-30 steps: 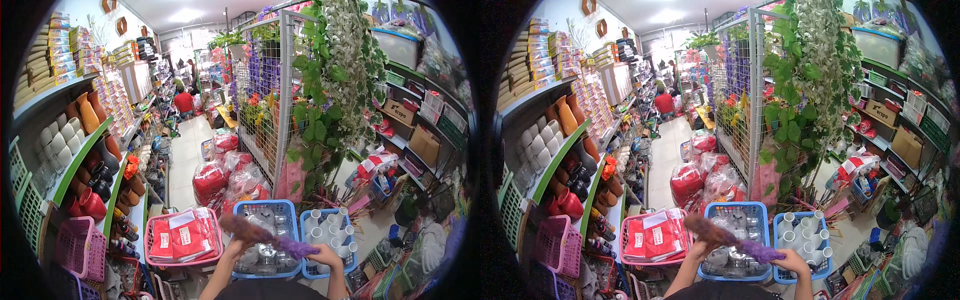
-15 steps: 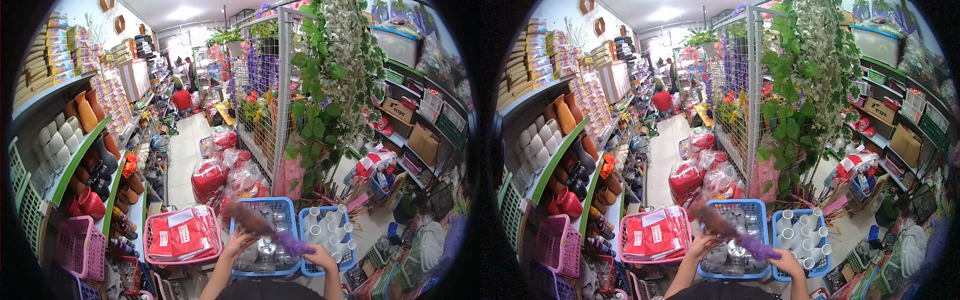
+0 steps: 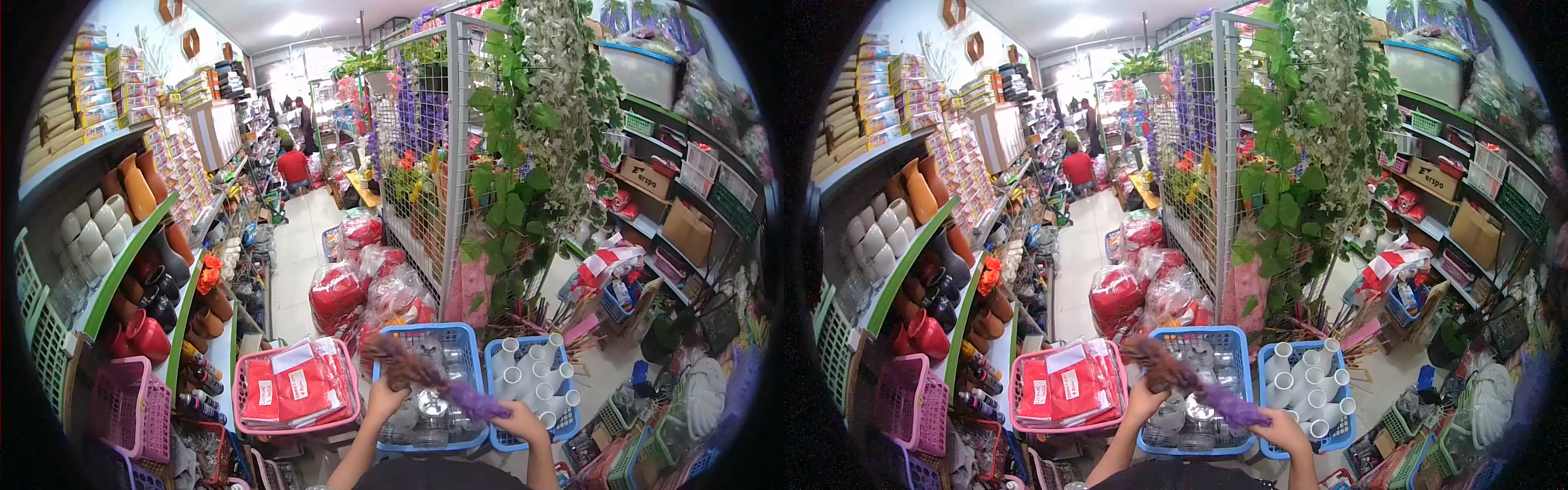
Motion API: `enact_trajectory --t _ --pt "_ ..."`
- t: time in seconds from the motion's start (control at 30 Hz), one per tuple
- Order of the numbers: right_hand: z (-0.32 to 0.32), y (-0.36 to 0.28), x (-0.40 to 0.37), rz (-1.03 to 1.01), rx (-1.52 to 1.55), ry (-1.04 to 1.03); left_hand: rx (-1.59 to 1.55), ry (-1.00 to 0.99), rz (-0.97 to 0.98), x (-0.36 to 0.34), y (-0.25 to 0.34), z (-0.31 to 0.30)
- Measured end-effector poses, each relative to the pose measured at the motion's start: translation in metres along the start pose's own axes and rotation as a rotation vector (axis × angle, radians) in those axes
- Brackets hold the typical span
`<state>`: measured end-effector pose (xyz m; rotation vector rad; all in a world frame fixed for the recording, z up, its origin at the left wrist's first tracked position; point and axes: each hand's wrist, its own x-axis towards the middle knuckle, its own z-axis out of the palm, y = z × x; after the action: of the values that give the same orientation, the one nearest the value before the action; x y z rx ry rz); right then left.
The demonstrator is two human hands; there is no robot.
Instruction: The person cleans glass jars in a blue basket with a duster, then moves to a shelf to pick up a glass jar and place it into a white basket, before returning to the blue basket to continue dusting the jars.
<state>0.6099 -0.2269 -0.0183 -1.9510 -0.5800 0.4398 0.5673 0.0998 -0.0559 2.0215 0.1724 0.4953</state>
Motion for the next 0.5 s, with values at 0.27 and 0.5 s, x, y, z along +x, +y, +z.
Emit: enact_trajectory --t 0.27,0.5 --pt "0.013 -0.041 -0.005 0.119 -0.204 0.221 0.100 0.172 -0.080 0.002 0.029 -0.004" --pt "0.007 -0.039 -0.010 0.073 -0.227 0.112 0.109 0.170 -0.106 0.003 0.037 -0.004"
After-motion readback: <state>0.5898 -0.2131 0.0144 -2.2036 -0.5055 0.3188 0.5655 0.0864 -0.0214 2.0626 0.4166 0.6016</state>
